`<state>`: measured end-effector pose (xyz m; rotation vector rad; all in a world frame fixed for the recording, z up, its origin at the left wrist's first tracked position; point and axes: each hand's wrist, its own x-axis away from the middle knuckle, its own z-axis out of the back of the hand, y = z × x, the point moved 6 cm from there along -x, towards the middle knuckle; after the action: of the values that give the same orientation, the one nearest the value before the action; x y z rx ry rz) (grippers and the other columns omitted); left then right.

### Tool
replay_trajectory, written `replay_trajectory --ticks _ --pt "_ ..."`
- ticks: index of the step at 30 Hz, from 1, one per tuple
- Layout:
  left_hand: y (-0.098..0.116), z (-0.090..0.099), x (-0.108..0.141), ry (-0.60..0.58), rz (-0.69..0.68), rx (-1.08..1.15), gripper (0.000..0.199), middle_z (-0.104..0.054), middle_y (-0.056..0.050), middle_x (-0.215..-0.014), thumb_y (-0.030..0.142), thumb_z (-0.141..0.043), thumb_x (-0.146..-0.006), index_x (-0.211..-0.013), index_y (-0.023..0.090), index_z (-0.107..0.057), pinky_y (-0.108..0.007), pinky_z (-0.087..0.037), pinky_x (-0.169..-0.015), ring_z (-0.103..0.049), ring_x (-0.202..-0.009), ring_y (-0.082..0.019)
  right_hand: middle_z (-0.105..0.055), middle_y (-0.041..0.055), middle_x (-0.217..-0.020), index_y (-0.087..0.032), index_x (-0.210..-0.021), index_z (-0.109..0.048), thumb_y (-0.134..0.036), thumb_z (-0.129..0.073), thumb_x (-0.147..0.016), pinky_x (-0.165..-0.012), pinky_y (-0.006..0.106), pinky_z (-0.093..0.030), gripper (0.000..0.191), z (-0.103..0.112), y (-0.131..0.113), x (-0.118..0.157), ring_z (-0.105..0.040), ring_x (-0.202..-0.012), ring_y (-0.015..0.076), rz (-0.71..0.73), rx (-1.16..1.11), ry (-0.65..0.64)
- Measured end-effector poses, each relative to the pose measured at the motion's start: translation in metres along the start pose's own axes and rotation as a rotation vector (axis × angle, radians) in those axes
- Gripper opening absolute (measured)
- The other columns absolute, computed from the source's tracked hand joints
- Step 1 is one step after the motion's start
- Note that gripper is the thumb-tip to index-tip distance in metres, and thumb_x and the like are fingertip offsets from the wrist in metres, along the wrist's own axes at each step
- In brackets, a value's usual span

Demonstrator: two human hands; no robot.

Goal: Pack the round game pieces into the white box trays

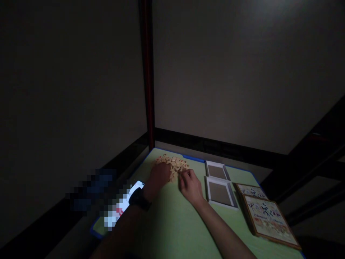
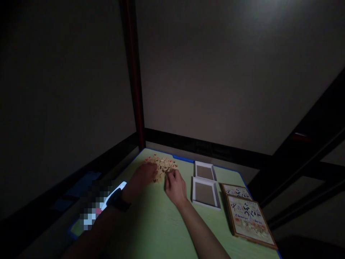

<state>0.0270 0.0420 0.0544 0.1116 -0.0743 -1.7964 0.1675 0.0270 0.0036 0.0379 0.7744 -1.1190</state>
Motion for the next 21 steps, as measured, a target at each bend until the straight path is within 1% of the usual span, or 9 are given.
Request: replay_trajectory --ticks 1,3,5,7,10,13,16,18,21 --pt "-0.008 -0.005 -0.004 -0.014 0.004 -0.019 0.026 -0.070 -0.015 -0.108 0.018 -0.042 -0.094 -0.103 0.013 -0.066 -0.035 -0.048 -0.089 -0.065 -0.101 -0.024 -0.058 0.0086 -0.099 -0.019 -0.105 -0.067 -0.020 -0.048 -0.091 -0.075 0.027 -0.050 0.024 -0.001 -0.003 0.001 -0.060 -0.087 0.0192 0.021 0.012 -0.011" --pt "-0.015 -0.015 -0.011 -0.015 -0.041 -0.014 0.025 -0.070 -0.015 -0.110 0.019 -0.044 -0.094 -0.105 0.014 -0.066 -0.034 -0.046 -0.093 -0.064 -0.105 -0.023 -0.058 0.0089 -0.098 -0.019 -0.106 -0.067 -0.018 -0.046 -0.090 -0.074 0.027 -0.050 0.026 -0.003 -0.006 0.002 -0.059 -0.086 0.0193 0.053 0.017 -0.039" --pt "-0.018 -0.024 -0.015 -0.027 -0.056 0.011 0.025 -0.071 -0.014 -0.107 0.018 -0.045 -0.093 -0.102 0.013 -0.067 -0.033 -0.046 -0.092 -0.064 -0.102 -0.023 -0.058 0.0092 -0.099 -0.019 -0.108 -0.067 -0.016 -0.045 -0.090 -0.074 0.027 -0.050 0.029 -0.004 -0.006 0.002 -0.058 -0.087 0.0195 0.063 0.007 -0.060" --pt "-0.018 -0.029 -0.018 -0.036 -0.068 0.036 0.025 -0.073 -0.012 -0.104 0.016 -0.045 -0.092 -0.098 0.014 -0.069 -0.032 -0.046 -0.091 -0.065 -0.100 -0.022 -0.058 0.0094 -0.100 -0.019 -0.110 -0.066 -0.015 -0.044 -0.089 -0.073 0.027 -0.050 0.030 -0.004 -0.005 0.002 -0.058 -0.087 0.0196 0.060 -0.004 -0.074" --pt "-0.017 -0.030 -0.022 -0.038 -0.102 0.077 0.022 -0.074 -0.008 -0.103 0.017 -0.050 -0.089 -0.097 0.016 -0.071 -0.028 -0.045 -0.090 -0.064 -0.101 -0.020 -0.058 0.0093 -0.100 -0.019 -0.107 -0.067 -0.015 -0.044 -0.089 -0.074 0.027 -0.050 0.029 -0.005 -0.002 0.002 -0.058 -0.087 0.0199 0.039 -0.012 -0.083" --pt "-0.018 -0.029 -0.026 -0.045 -0.112 0.108 0.020 -0.074 -0.006 -0.099 0.019 -0.055 -0.086 -0.096 0.018 -0.072 -0.026 -0.046 -0.084 -0.065 -0.094 -0.019 -0.060 0.0090 -0.100 -0.019 -0.106 -0.067 -0.015 -0.045 -0.089 -0.076 0.027 -0.050 0.028 -0.006 0.000 0.002 -0.059 -0.088 0.0198 0.039 -0.023 -0.086" --pt "-0.020 -0.030 -0.026 -0.054 -0.109 0.113 0.018 -0.074 -0.007 -0.088 0.015 -0.055 -0.083 -0.083 0.016 -0.073 -0.027 -0.046 -0.079 -0.065 -0.085 -0.019 -0.062 0.0080 -0.096 -0.020 -0.103 -0.068 -0.015 -0.045 -0.089 -0.080 0.026 -0.049 0.027 -0.007 -0.001 0.004 -0.060 -0.090 0.0192 0.074 -0.051 -0.099" --pt "-0.022 -0.029 -0.026 -0.052 -0.119 0.116 0.018 -0.073 -0.008 -0.084 0.014 -0.055 -0.082 -0.078 0.015 -0.072 -0.027 -0.045 -0.080 -0.064 -0.084 -0.019 -0.063 0.0078 -0.095 -0.020 -0.101 -0.069 -0.015 -0.045 -0.090 -0.081 0.026 -0.049 0.027 -0.007 -0.004 0.005 -0.060 -0.091 0.0193 0.110 -0.062 -0.120" --pt "-0.030 -0.020 -0.025 -0.007 -0.128 0.137 0.024 -0.073 -0.008 -0.091 0.015 -0.049 -0.087 -0.088 0.013 -0.073 -0.027 -0.044 -0.085 -0.063 -0.091 -0.019 -0.064 0.0083 -0.103 -0.021 -0.109 -0.068 -0.022 -0.046 -0.093 -0.082 0.027 -0.050 0.027 -0.006 -0.011 0.006 -0.061 -0.096 0.0198 0.157 -0.059 -0.172"
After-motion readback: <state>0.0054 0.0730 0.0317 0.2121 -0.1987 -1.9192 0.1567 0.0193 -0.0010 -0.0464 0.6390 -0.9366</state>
